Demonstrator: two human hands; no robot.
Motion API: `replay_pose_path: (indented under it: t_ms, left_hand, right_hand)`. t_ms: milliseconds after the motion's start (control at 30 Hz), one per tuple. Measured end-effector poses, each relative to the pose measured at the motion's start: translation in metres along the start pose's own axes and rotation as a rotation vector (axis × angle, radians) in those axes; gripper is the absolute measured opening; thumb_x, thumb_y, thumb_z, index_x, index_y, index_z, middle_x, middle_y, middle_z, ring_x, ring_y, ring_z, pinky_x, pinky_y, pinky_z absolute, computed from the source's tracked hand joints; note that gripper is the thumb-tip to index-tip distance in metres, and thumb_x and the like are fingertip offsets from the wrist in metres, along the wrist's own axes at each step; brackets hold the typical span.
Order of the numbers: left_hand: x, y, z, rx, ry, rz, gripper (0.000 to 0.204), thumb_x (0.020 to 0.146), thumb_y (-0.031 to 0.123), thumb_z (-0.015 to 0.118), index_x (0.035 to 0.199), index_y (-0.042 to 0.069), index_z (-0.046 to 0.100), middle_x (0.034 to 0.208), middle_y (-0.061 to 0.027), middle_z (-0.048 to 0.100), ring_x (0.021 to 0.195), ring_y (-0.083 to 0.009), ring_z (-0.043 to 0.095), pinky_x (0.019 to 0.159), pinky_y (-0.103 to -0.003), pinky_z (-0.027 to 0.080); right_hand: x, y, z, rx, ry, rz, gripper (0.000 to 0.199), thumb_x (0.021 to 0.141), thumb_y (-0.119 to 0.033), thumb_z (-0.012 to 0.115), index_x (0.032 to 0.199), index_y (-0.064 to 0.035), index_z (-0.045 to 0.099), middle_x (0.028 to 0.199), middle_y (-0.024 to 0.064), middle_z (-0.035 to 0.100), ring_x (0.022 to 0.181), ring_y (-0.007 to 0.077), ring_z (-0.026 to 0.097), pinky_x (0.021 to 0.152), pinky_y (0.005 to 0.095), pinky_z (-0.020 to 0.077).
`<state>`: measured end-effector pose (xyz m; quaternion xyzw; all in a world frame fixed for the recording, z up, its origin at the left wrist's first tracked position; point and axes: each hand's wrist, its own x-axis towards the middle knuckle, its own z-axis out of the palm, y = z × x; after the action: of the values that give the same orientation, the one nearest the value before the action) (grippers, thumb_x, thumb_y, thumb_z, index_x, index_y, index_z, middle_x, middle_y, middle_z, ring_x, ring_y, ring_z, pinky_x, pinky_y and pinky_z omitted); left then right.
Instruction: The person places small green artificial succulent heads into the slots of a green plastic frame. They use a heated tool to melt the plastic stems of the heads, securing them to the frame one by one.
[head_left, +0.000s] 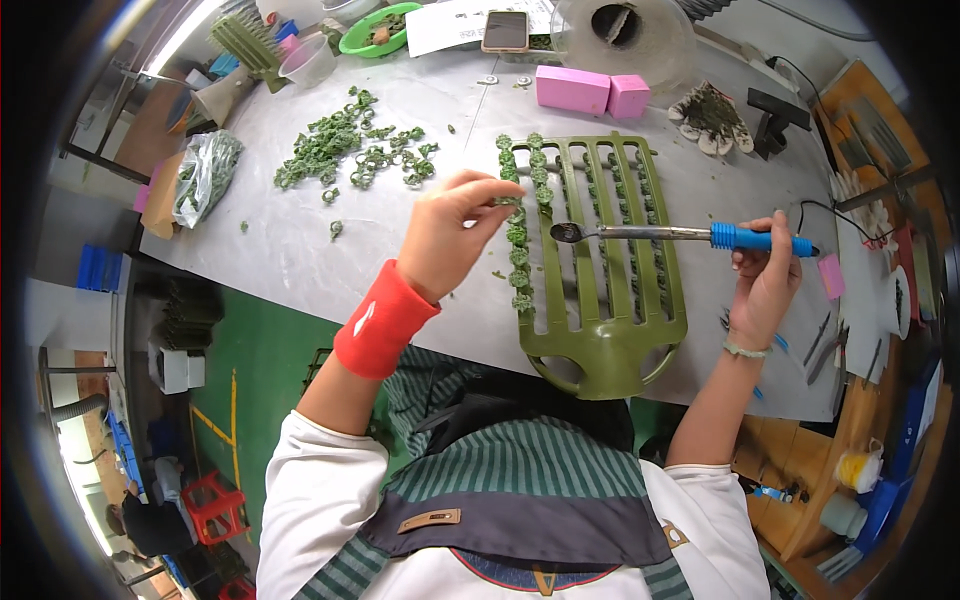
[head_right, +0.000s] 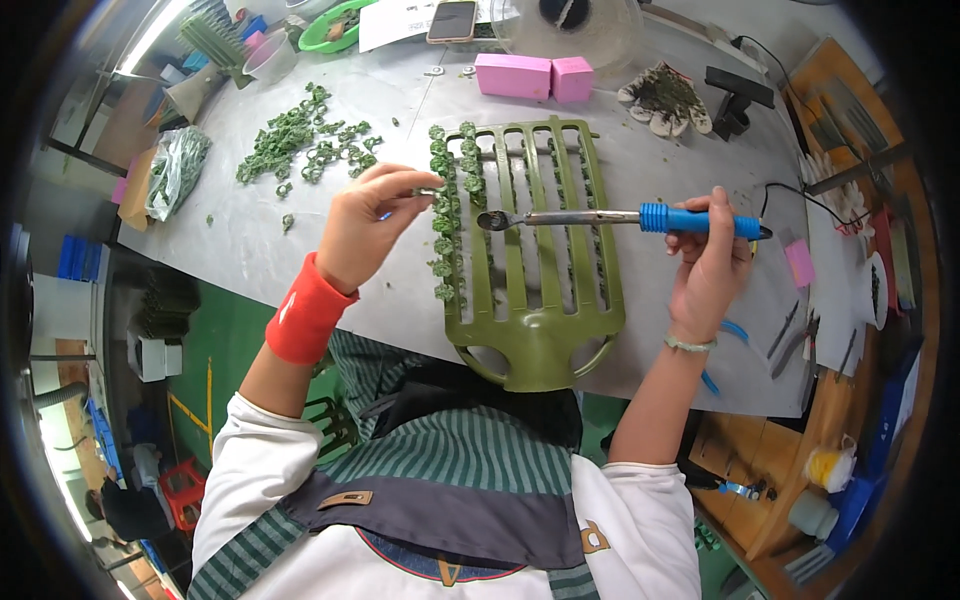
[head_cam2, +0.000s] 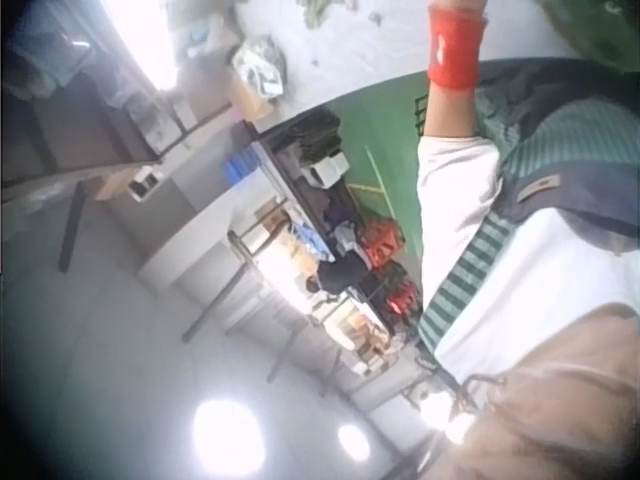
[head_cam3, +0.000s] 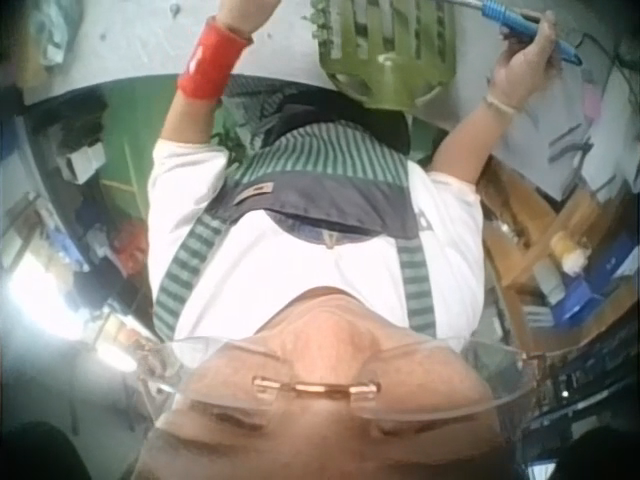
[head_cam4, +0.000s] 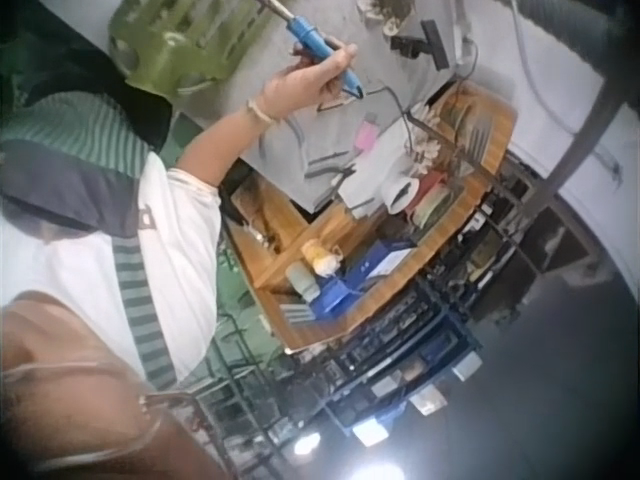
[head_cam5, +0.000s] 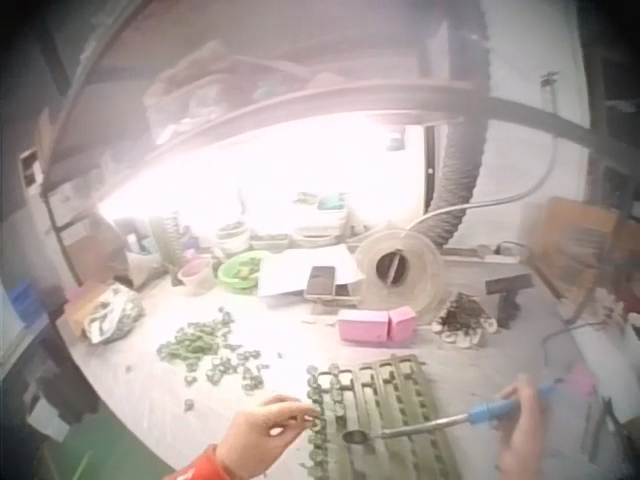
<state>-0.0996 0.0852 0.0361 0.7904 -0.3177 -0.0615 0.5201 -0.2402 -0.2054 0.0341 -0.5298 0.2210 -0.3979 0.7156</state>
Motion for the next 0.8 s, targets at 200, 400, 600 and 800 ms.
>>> replay_pose_path:
  t_ms: [200,400,600,800]
  left_hand:
    - [0.009,-0.001,0.027,0.329,0.016,0.121,0.025,0.077,0.006,0.073,0.102,0.012,0.070,0.082,-0.0032,0.066,0.080,-0.0169,0.060,0.076,-0.031,0.049]
    - [0.014,-0.014,0.041,0.609,0.045,0.310,0.024,0.072,0.013,0.076,0.094,0.018,0.070,0.073,0.0015,0.064,0.088,-0.0198,0.056,0.084,-0.035,0.038]
    - [0.017,-0.016,0.047,0.698,0.058,0.354,0.022,0.071,0.014,0.077,0.091,0.019,0.070,0.075,0.0026,0.065,0.090,-0.0195,0.057,0.085,-0.036,0.037]
    - [0.012,-0.020,0.041,0.733,0.034,0.322,0.022,0.072,0.016,0.076,0.092,0.019,0.069,0.084,0.0040,0.068,0.094,-0.0187,0.057,0.088,-0.037,0.037]
  right_hand:
    - [0.002,0.009,-0.003,0.042,-0.017,0.010,0.028,0.089,-0.026,0.065,0.077,-0.0016,0.063,0.071,0.0090,0.064,0.050,0.0127,0.055,0.047,0.0237,0.0449]
    - [0.000,0.023,0.000,0.098,-0.029,0.035,0.027,0.090,-0.025,0.064,0.078,-0.0010,0.063,0.072,0.0077,0.064,0.050,0.0131,0.056,0.046,0.0240,0.0434]
    - [-0.004,0.023,0.005,0.095,-0.013,0.020,0.026,0.090,-0.024,0.064,0.077,-0.0010,0.063,0.070,0.0072,0.064,0.050,0.0127,0.056,0.046,0.0239,0.0439]
    - [0.001,0.010,-0.008,0.022,0.021,-0.007,0.026,0.089,-0.024,0.065,0.075,-0.0016,0.063,0.069,0.0072,0.064,0.049,0.0111,0.055,0.044,0.0223,0.0423]
